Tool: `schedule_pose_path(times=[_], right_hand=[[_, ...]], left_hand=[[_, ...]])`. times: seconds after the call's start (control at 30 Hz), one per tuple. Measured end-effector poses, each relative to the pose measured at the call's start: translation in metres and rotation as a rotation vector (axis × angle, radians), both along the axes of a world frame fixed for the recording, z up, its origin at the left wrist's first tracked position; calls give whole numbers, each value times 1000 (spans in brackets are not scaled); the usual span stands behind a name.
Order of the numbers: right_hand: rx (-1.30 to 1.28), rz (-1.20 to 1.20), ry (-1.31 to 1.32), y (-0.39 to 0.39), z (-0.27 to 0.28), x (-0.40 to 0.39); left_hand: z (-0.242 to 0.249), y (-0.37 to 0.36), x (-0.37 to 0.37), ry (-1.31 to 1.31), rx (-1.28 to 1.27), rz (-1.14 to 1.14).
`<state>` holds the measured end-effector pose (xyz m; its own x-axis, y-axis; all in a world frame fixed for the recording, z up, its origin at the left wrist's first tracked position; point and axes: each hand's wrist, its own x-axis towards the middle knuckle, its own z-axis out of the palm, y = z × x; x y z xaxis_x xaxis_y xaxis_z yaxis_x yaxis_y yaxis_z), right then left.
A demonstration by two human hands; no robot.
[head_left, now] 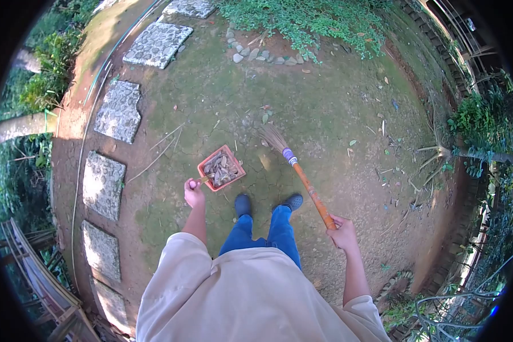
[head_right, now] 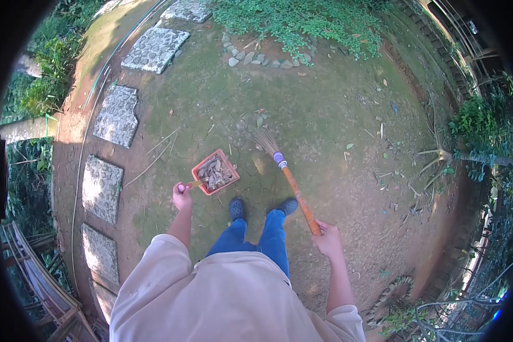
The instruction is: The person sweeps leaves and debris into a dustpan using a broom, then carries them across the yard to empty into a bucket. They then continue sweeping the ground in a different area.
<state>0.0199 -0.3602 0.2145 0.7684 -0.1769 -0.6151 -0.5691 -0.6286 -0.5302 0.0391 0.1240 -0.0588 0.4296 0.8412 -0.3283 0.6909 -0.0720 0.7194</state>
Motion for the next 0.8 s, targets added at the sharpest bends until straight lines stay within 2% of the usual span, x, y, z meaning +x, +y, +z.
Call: schedule_pose_path(times=[0.17,0.27,0.47,0.57,0.67,0.8], right_hand=[[-79,50,-114,-19,-28,-2],[-77,-26,-62,-16,-27,-1],[-40,60,-43,-19,-50,-16],[21,126,81,0,-31,-24],[61,88,263,11,4,-25],[227,-54,287,-5,17,-37]], left_hand=[[-7,-9,-4,10,-16,8],[-2,-11,-8,6,-12,25],[3,-12,-12,61,29,20],[-15,-11,-18,-29,-18,21],[-5,-17,-14,29,-9,29],[-23,-12,-18,-25,-29,34]])
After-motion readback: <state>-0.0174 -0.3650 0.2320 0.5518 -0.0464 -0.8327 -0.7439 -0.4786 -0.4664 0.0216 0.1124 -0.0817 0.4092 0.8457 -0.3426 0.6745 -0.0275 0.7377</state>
